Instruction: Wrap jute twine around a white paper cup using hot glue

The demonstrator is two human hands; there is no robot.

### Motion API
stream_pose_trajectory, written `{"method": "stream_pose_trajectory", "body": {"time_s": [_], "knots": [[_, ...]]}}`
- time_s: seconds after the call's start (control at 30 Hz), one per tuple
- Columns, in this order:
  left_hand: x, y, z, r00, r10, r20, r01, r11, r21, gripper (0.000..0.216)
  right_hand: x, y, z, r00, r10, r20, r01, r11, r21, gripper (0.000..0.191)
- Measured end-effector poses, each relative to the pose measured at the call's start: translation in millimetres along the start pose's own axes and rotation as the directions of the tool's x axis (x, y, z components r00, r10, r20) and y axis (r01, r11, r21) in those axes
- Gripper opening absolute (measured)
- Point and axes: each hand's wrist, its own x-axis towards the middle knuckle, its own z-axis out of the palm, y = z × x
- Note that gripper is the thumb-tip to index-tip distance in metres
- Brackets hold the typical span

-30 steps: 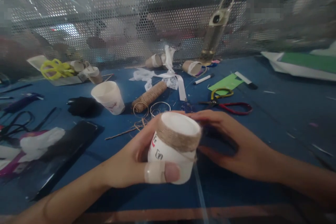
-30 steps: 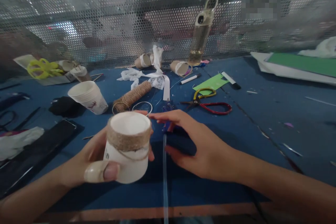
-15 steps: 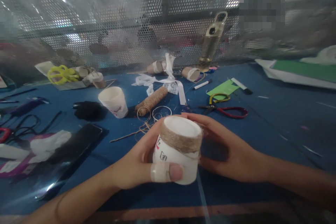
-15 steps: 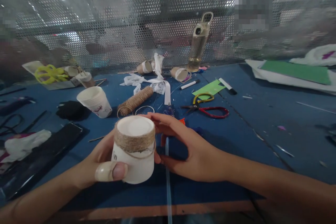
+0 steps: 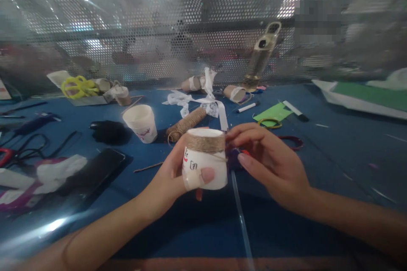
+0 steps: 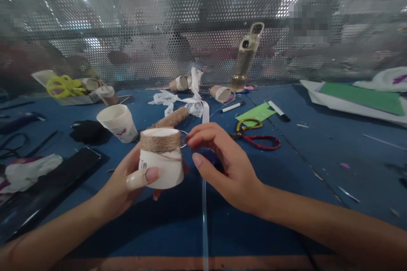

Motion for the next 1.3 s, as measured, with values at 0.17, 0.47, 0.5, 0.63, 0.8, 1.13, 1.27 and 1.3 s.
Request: {"method": "stream_pose_trajectory", "body": {"time_s": [0.17,0.47,0.5,0.63,0.8,1.13,1.27,1.3], "knots": [[3,-6,-1,0.998,-0.005,-0.069,0.009,0.998,0.062,0.078,-3,0,-2,0.997,-0.07,0.03,0.074,0.984,-0.16,0.02],[-2,-8,3,0.995,-0.003,-0.101,0.025,0.974,0.224,0.081,-7,-2,-5,0.997,-0.058,0.05,0.067,0.978,-0.199,0.015],[-2,-8,3,0.995,0.001,-0.105,0.024,0.972,0.233,0.081,-8,-3,-5,0.997,-0.05,0.051,0.059,0.98,-0.19,0.016],[0,-7,2,0.992,0.012,-0.125,0.02,0.967,0.255,0.08,-11,-4,-5,0.998,-0.047,0.032,0.049,0.996,-0.07,0.018],[2,-6,4,0.987,-0.009,-0.162,0.051,0.964,0.262,0.08,-15,-5,-5,1.0,0.022,-0.003,-0.022,1.0,-0.001,0.023],[3,-1,15,0.968,-0.067,-0.243,0.128,0.961,0.246,0.085,-7,-8,-11,0.999,-0.014,0.044,0.026,0.959,-0.281,0.006],[4,0,21,0.955,-0.074,-0.287,0.144,0.963,0.229,0.088,-7,-10,-11,0.999,0.025,0.026,-0.018,0.969,-0.247,0.009],[4,1,22,0.954,-0.077,-0.291,0.146,0.963,0.224,0.088,-7,-10,-11,0.998,0.049,0.028,-0.042,0.975,-0.218,0.01]]}}
